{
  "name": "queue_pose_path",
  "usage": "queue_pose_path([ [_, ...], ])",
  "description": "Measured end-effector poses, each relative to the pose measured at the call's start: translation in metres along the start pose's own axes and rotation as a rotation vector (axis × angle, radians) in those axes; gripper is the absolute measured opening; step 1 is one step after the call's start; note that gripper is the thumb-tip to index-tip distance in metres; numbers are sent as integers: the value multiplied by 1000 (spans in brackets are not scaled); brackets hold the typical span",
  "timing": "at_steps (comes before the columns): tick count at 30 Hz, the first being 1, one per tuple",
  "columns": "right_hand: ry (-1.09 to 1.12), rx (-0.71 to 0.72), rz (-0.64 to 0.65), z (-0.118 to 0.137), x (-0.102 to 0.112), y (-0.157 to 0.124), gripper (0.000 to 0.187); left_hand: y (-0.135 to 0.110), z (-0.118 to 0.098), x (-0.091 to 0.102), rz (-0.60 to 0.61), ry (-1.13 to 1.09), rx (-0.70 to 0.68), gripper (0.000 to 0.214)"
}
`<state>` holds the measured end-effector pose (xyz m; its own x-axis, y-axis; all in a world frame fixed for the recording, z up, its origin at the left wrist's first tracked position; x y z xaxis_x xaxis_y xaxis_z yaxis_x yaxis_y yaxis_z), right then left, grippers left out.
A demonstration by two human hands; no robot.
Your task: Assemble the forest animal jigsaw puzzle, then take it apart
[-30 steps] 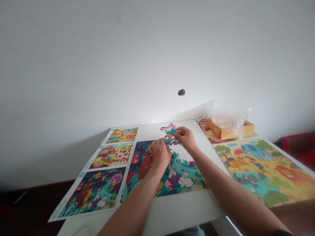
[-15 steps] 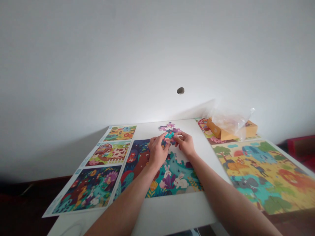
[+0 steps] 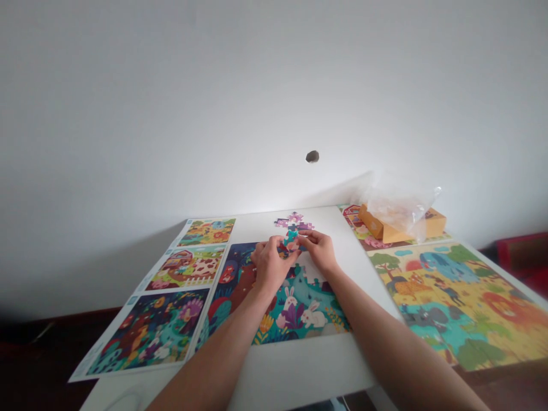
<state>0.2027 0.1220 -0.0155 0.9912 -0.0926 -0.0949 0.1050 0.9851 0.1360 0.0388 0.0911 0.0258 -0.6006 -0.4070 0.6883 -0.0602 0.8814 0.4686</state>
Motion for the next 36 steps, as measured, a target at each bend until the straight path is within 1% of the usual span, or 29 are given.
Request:
queue_pose_path([
  [4, -56, 42, -31, 2, 4, 1, 32, -1, -2, -3, 16, -9, -24, 40],
  [10, -122, 170, 13, 18, -2, -5, 33, 0, -2, 3, -41, -18, -35, 46],
  [13, -117, 209, 1, 23, -2, -5, 32, 0, -5, 5, -60, -43, -45, 45],
  [19, -33, 206, -21, 23, -1, -5, 33, -2, -8, 9, -104, -101, -73, 41],
  [28, -18, 207, -46, 24, 1, -7, 31, -2, -11, 10, -100, -117, -73, 32],
  [32, -12, 197, -21, 25, -1, -7, 31, -3, -10, 9, -91, -112, -71, 32],
  [36, -44, 191, -30, 26, 0, -7, 32, -3, -10, 7, -85, -102, -73, 32],
])
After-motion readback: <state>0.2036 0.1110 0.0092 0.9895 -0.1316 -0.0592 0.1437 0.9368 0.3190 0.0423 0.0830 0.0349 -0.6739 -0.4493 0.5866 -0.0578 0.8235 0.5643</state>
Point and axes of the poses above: each hand's wrist, its own y-axis towards the middle knuckle, its own x-axis out of the back of the hand, z = x × y, the point moved 9 cm from there along y, towards the middle knuckle, and after that the axes turned 1 degree about -y, right-handed, at the moved point
